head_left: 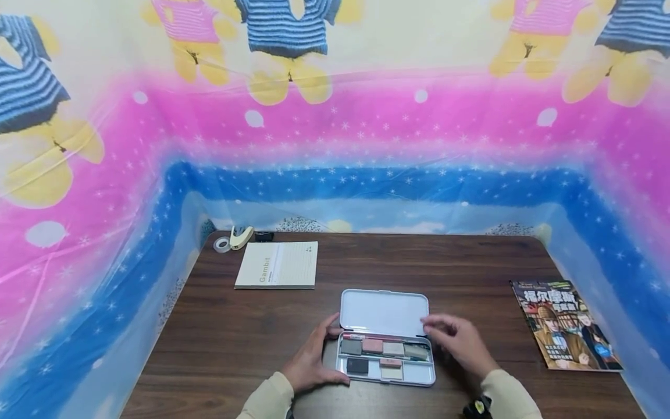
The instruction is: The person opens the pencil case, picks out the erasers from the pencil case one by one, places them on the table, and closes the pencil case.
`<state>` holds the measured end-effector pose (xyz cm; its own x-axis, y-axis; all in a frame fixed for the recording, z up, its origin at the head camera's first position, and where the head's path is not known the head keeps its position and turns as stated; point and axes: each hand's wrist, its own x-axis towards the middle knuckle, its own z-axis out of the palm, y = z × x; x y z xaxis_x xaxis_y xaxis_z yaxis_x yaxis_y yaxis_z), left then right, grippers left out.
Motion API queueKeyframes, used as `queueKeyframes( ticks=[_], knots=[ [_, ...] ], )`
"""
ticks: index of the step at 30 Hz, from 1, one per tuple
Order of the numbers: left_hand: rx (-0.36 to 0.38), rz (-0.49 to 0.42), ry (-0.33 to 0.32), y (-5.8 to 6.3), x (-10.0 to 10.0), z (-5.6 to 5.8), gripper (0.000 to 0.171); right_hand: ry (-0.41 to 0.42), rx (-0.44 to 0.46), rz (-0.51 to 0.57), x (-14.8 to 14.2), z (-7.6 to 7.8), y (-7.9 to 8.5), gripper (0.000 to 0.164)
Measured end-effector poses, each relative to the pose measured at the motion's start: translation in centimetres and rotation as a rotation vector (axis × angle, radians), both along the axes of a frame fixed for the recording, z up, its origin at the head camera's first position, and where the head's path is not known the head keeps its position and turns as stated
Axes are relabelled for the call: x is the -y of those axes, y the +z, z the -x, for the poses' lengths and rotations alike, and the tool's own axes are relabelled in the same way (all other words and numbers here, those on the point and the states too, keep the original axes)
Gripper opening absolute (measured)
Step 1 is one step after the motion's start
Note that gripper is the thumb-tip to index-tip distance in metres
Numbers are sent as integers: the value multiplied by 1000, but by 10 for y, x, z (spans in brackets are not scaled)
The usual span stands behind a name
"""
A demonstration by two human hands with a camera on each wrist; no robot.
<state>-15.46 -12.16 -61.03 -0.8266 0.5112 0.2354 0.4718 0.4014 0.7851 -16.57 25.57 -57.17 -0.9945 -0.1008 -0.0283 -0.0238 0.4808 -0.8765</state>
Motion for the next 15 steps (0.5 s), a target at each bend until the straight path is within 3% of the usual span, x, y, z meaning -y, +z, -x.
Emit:
queueKeyframes(
  ticks=[3, 8, 11, 15],
  knots=[
    [16, 9, 3, 1, 1, 0, 134, 148, -83, -178, -3, -19, -4, 26],
    [34, 22, 18, 3, 1, 0, 134, 284, -248, -424, 0, -31, -2, 30],
    [59, 19, 18, 4, 1, 0, 134, 303, -325, -459, 1, -33, -5, 27],
    [76, 25, 16, 4, -1, -1, 134, 260, -366, -427, 2, -38, -11, 28]
  ],
)
